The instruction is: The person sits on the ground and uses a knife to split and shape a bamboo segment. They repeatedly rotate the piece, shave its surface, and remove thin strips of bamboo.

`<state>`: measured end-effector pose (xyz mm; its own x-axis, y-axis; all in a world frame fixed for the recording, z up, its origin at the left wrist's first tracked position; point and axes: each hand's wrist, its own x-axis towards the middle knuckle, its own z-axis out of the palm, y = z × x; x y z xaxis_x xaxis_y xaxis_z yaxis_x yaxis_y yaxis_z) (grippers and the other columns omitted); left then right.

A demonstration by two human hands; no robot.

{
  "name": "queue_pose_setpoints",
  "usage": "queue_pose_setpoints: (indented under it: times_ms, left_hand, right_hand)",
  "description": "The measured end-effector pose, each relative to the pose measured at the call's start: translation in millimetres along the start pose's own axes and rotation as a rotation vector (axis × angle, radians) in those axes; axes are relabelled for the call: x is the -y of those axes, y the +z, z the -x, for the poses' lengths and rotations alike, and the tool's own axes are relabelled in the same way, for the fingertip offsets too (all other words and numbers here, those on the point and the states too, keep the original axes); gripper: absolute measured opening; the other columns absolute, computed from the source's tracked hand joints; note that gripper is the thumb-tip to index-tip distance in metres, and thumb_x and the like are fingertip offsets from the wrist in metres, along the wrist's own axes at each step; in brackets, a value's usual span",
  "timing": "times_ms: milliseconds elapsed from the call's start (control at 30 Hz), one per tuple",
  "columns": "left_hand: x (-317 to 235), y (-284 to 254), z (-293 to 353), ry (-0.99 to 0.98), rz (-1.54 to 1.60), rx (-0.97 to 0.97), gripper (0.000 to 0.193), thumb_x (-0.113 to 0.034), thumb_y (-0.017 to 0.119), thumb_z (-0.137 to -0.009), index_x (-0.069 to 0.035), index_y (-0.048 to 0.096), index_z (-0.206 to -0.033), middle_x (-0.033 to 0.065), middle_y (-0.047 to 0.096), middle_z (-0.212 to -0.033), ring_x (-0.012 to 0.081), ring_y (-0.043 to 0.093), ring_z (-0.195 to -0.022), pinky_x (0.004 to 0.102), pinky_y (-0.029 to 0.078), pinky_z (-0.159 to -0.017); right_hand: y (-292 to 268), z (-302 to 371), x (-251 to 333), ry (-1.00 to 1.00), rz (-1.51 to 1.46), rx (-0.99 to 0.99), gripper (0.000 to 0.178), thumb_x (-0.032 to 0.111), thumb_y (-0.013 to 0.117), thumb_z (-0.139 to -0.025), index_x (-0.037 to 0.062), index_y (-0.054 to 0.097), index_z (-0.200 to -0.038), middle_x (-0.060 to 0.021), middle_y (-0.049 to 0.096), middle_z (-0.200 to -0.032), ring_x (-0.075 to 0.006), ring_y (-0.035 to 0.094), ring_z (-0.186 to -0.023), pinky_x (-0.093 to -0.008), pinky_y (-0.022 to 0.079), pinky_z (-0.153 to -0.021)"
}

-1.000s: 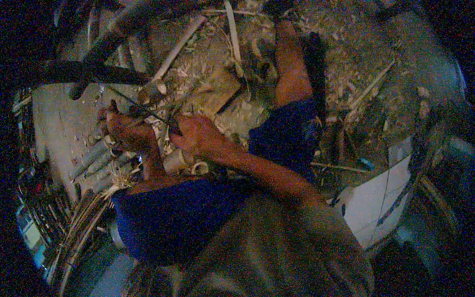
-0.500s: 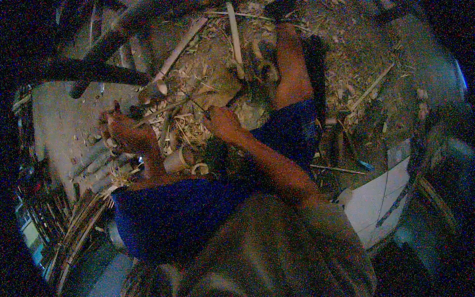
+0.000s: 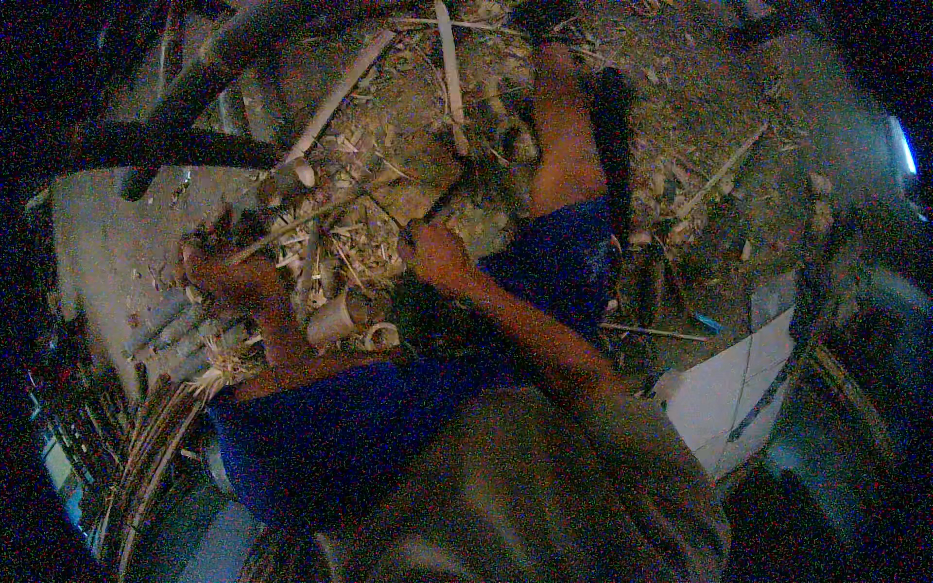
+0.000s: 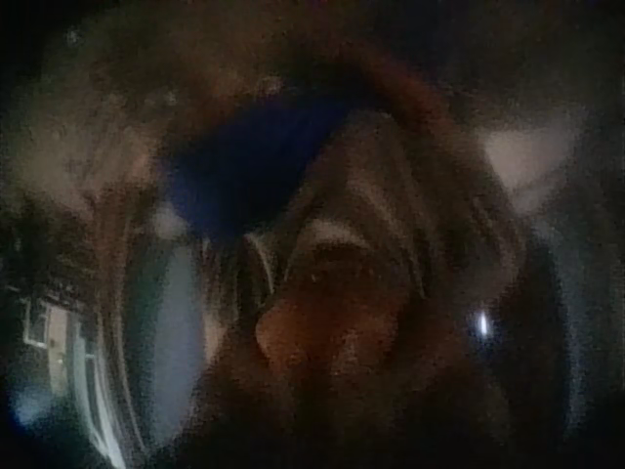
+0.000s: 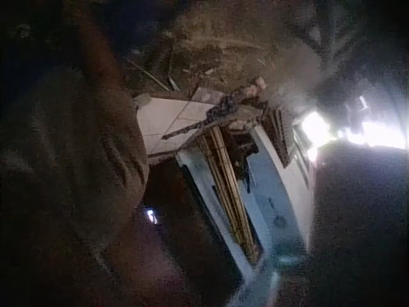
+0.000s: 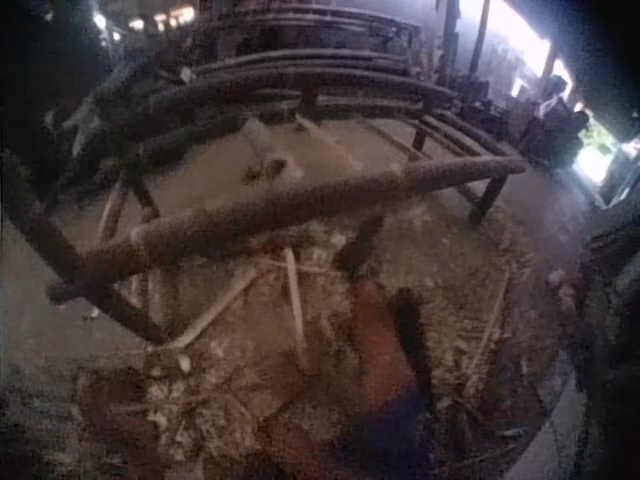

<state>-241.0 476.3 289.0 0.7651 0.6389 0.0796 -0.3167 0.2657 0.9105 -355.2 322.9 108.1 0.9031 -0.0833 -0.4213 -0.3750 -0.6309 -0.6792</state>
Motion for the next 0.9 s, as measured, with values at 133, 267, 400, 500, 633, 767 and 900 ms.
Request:
queue_pose_setpoints:
  times_ms: [133, 267, 400, 500, 633, 767, 900]
  left_hand:
    - [8, -13, 4, 0.135, -0.098, 0.101, 0.017, -0.022, 0.055, -0.092, -0.009, 0.045, -0.088, 0.0068, 0.053, -0.081, 0.0202, 0.055, -0.07, 0.0396, 0.053, -0.068]
    - [37, -44, -29, -0.014, 0.02, 0.04, 0.016, -0.019, 0.055, -0.092, -0.009, 0.045, -0.085, 0.0049, 0.051, -0.072, 0.0161, 0.051, -0.067, 0.0361, 0.05, -0.062]
    - [41, -31, -27, 0.02, 0.026, 0.111, 0.018, -0.019, 0.059, -0.092, -0.009, 0.046, -0.085, 0.0038, 0.052, -0.072, 0.0151, 0.051, -0.067, 0.0342, 0.049, -0.059]
    - [23, 3, -24, -0.013, 0.147, 0.061, 0.025, -0.025, 0.064, -0.093, -0.008, 0.047, -0.085, 0.0046, 0.052, -0.072, 0.0152, 0.052, -0.067, 0.0356, 0.053, -0.063]
    - [45, -21, -59, -0.203, 0.267, -0.154, 0.036, -0.038, 0.063, -0.095, -0.006, 0.049, -0.087, 0.0057, 0.052, -0.07, 0.0159, 0.052, -0.066, 0.0413, 0.058, -0.072]
    - [27, -1, -36, 0.067, 0.029, 0.025, 0.045, -0.049, 0.052, -0.099, -0.005, 0.051, -0.088, 0.0069, 0.052, -0.071, 0.018, 0.053, -0.068, 0.0461, 0.056, -0.076]
    - [42, -23, -41, 0.11, -0.113, 0.168, 0.045, -0.048, 0.046, -0.1, -0.005, 0.057, -0.104, 0.0095, 0.06, -0.084, 0.0242, 0.057, -0.075, 0.043, 0.047, -0.084]
  right_hand:
    - [-10, 21, 48, -0.311, -0.041, 0.001, 0.041, 0.031, 0.066, -0.082, 0.0004, 0.057, -0.108, -0.0245, 0.067, -0.085, -0.0465, 0.064, -0.083, -0.0552, 0.051, -0.073]
    - [28, -6, 5, -0.021, 0.001, -0.046, 0.043, 0.032, 0.068, -0.084, 0.0009, 0.058, -0.113, -0.0238, 0.067, -0.087, -0.046, 0.065, -0.085, -0.0541, 0.052, -0.075]
    - [36, -34, -71, 0.102, 0.1, -0.059, 0.049, 0.036, 0.065, -0.087, -0.0021, 0.057, -0.117, -0.0279, 0.066, -0.099, -0.0458, 0.064, -0.095, -0.0537, 0.051, -0.083]
    - [30, -31, -62, 0.042, 0.049, -0.102, 0.051, 0.036, 0.065, -0.087, -0.0042, 0.057, -0.117, -0.0299, 0.064, -0.104, -0.0469, 0.062, -0.099, -0.0538, 0.049, -0.087]
    - [18, -17, -44, 0.031, 0.068, -0.054, 0.05, 0.033, 0.064, -0.086, -0.0052, 0.056, -0.117, -0.0308, 0.064, -0.106, -0.0486, 0.061, -0.099, -0.0545, 0.048, -0.09]
    - [7, -3, -29, 0.073, 0.029, 0.037, 0.049, 0.031, 0.063, -0.086, -0.0057, 0.056, -0.117, -0.0318, 0.064, -0.105, -0.0493, 0.06, -0.101, -0.0549, 0.048, -0.089]
    - [-7, 9, -9, 0.003, -0.033, -0.009, 0.042, 0.033, 0.064, -0.086, -0.0044, 0.059, -0.106, -0.0297, 0.065, -0.092, -0.0471, 0.063, -0.09, -0.0544, 0.05, -0.079]
